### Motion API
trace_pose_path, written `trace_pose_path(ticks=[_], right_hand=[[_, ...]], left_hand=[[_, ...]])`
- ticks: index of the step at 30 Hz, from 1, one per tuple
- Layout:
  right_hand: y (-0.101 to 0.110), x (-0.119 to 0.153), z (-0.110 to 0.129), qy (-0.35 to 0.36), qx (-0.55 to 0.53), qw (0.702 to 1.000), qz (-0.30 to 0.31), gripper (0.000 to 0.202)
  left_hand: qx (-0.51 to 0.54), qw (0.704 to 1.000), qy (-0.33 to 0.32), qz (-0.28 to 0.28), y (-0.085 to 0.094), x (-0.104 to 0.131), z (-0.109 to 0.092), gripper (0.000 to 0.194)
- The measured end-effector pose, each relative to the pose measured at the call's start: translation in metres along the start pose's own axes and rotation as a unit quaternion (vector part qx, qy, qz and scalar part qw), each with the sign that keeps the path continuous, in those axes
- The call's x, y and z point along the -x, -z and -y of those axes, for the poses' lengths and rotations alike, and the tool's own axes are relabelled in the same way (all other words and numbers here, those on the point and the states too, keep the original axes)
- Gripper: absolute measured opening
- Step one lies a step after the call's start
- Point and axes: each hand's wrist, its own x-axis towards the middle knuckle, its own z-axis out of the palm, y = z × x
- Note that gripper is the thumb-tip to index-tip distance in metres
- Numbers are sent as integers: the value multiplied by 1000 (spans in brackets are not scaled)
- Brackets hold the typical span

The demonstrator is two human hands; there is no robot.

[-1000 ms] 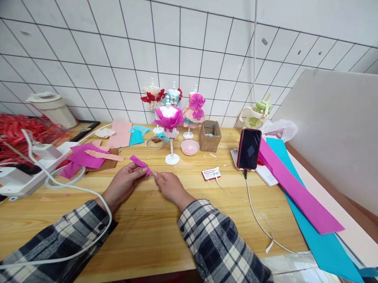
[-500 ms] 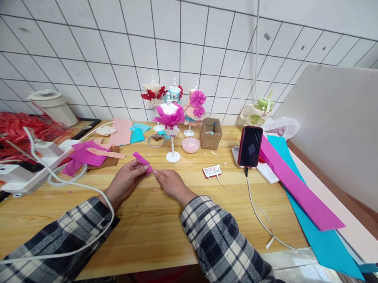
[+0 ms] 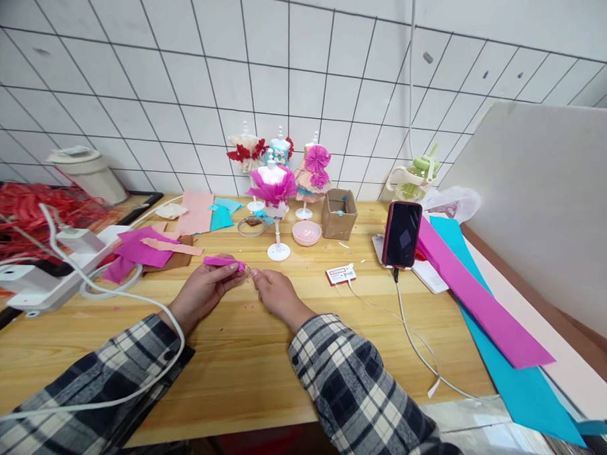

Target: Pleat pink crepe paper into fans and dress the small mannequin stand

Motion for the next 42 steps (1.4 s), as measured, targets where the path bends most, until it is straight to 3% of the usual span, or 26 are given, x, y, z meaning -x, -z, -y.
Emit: trace_pose_path(ticks=[23, 42], right_hand=[[-2, -2, -3, -1, -45, 999, 19, 44], [-1, -3, -6, 35, 21, 999, 19, 46]], left_hand=[[-22, 1000, -1, 15, -3, 2, 0, 23], [-15, 1000, -11, 1, -1, -1, 1, 24]])
